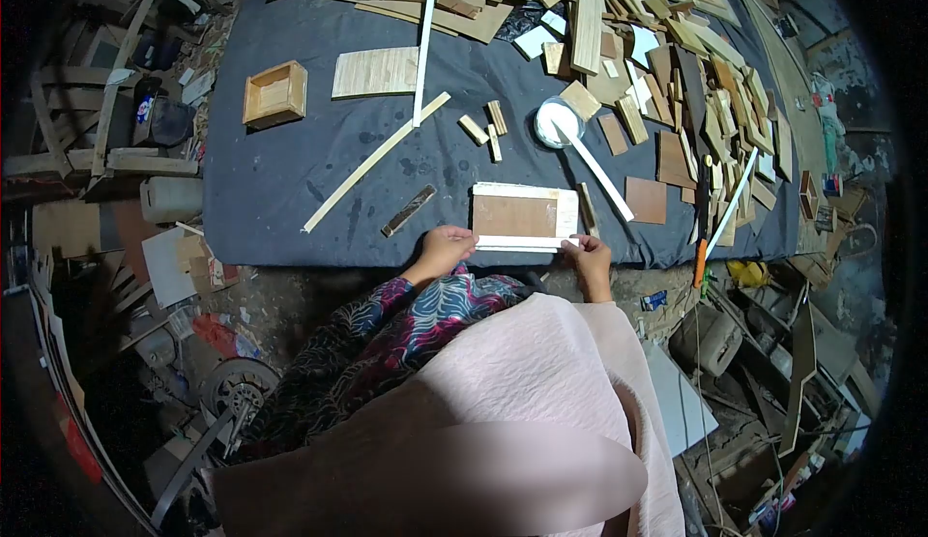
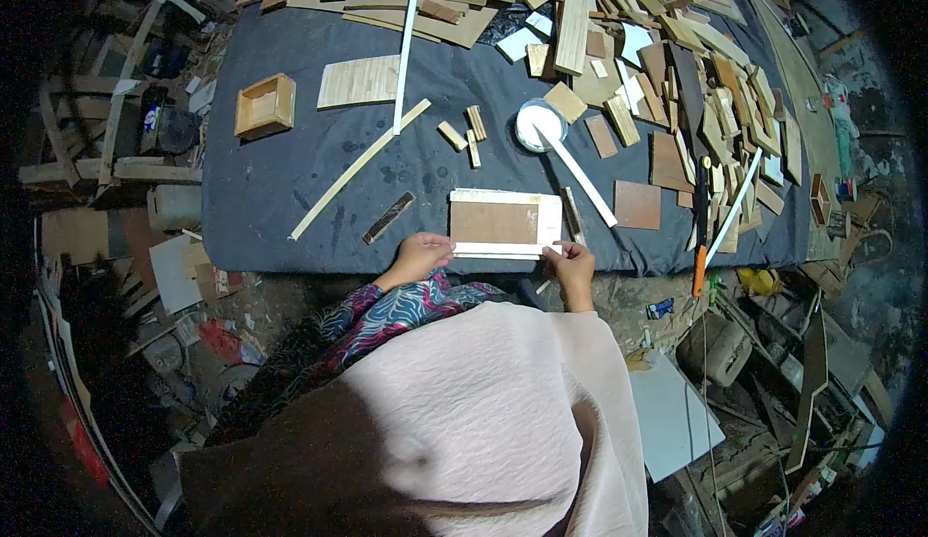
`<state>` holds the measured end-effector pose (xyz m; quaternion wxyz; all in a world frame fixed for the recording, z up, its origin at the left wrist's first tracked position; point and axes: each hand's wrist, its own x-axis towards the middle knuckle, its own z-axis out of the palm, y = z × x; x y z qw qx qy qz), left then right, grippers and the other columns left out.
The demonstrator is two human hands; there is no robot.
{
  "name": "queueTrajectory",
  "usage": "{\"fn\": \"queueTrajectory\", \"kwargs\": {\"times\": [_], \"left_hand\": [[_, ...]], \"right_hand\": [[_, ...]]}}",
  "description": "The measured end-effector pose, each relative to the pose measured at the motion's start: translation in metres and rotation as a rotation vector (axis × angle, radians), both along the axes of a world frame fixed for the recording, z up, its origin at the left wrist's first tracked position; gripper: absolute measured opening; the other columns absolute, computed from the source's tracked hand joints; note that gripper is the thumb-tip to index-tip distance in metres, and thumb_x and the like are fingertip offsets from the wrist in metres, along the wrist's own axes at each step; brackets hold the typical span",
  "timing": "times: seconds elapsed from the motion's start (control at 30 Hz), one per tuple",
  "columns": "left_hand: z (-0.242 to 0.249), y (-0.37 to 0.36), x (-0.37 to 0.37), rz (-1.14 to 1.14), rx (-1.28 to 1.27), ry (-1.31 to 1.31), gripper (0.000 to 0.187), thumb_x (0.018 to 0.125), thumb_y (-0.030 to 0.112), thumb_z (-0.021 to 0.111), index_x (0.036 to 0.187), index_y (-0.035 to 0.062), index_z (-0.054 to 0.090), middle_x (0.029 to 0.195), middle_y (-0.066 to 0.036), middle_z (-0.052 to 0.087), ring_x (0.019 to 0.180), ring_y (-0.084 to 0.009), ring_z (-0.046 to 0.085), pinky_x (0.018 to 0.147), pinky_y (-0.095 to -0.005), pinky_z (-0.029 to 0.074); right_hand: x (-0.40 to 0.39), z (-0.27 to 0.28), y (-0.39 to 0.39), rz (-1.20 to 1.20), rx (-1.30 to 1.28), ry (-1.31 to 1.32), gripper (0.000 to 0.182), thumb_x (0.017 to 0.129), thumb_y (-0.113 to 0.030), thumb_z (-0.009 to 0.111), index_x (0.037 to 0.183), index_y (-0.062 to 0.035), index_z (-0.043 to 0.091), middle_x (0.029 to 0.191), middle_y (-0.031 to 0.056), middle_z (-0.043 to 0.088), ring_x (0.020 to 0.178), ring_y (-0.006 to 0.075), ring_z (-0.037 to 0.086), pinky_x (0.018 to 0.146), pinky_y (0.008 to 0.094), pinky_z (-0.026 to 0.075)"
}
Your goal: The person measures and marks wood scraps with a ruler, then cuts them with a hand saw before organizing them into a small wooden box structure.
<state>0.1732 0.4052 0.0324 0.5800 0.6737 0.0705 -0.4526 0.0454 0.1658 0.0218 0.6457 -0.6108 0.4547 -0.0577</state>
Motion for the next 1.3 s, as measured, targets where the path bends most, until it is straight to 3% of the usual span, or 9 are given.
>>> {"fn": "queueTrajectory", "kwargs": {"times": [0.2,0.27,0.47,0.67,0.9,0.97,1.1,1.3], "left_hand": [[-0.003,-0.004,0.0,-0.006,0.045,0.004,0.021,0.075,0.011,0.059,0.089,-0.0041,0.055,0.081,-0.01,0.059,0.069,-0.0132,0.057,0.062,-0.0215,0.046],[-0.007,-0.005,-0.004,0.048,0.018,-0.068,0.025,0.072,0.013,0.062,0.086,-0.0071,0.055,0.075,-0.011,0.06,0.064,-0.0128,0.057,0.058,-0.022,0.046],[0.001,-0.006,-0.012,0.02,-0.037,-0.371,0.022,0.072,0.009,0.062,0.085,-0.0058,0.055,0.076,-0.009,0.06,0.068,-0.0126,0.057,0.062,-0.0226,0.046],[-0.006,-0.004,-0.01,-0.041,-0.07,-0.421,0.022,0.073,0.003,0.059,0.092,-0.0059,0.051,0.079,-0.009,0.058,0.07,-0.0117,0.056,0.063,-0.021,0.044],[-0.012,-0.004,-0.005,0.012,-0.041,-0.41,0.023,0.073,0.011,0.061,0.087,-0.0059,0.053,0.076,-0.01,0.059,0.066,-0.012,0.056,0.06,-0.022,0.045],[-0.008,-0.004,-0.001,0.058,-0.076,-0.142,0.025,0.075,0.013,0.06,0.089,-0.0063,0.052,0.075,-0.009,0.059,0.064,-0.0113,0.055,0.057,-0.0211,0.044],[0.005,-0.008,0.002,0.095,-0.078,-0.054,0.026,0.075,0.013,0.059,0.09,-0.0072,0.052,0.077,-0.008,0.058,0.064,-0.0108,0.053,0.055,-0.0206,0.043],[0.004,-0.01,0.007,-0.114,-0.11,-0.136,0.03,0.076,0.012,0.059,0.095,-0.0091,0.049,0.083,-0.009,0.058,0.07,-0.0112,0.055,0.061,-0.0206,0.044]], "right_hand": [[-0.001,-0.003,-0.003,0.056,-0.073,0.038,0.017,0.066,-0.002,0.067,0.079,0.0027,0.057,0.058,0.0014,0.052,0.046,0.0088,0.048,0.04,0.021,0.038],[-0.002,0.001,-0.004,0.064,-0.022,0.037,0.016,0.067,-0.002,0.066,0.08,0.0017,0.057,0.062,0.0015,0.054,0.049,0.0086,0.049,0.044,0.0211,0.04],[-0.011,0.007,-0.006,0.091,0.132,-0.032,0.014,0.071,-0.005,0.063,0.082,-0.0014,0.056,0.064,0.0003,0.054,0.053,0.0085,0.051,0.049,0.0215,0.044],[-0.013,0.01,-0.005,0.114,0.128,-0.068,0.012,0.07,-0.005,0.063,0.079,-0.0016,0.056,0.061,-0.0013,0.052,0.052,0.0069,0.049,0.047,0.0202,0.042],[-0.007,0.007,-0.001,0.149,-0.027,0.013,0.012,0.069,-0.005,0.065,0.073,-0.0001,0.055,0.056,-0.0004,0.05,0.047,0.0066,0.046,0.041,0.0198,0.036],[-0.002,0.014,0.003,0.153,-0.059,0.054,0.013,0.068,-0.006,0.065,0.073,0.0006,0.055,0.056,0.0004,0.05,0.046,0.0068,0.046,0.04,0.02,0.036],[-0.002,0.005,0.0,0.17,-0.157,0.117,0.018,0.066,-0.009,0.067,0.075,0.0021,0.056,0.057,0.0027,0.053,0.047,0.0078,0.047,0.041,0.0213,0.037],[-0.005,-0.008,-0.002,0.203,-0.268,0.148,0.026,0.062,-0.014,0.07,0.078,0.0021,0.057,0.058,0.0053,0.055,0.05,0.011,0.05,0.045,0.0237,0.039]]}}
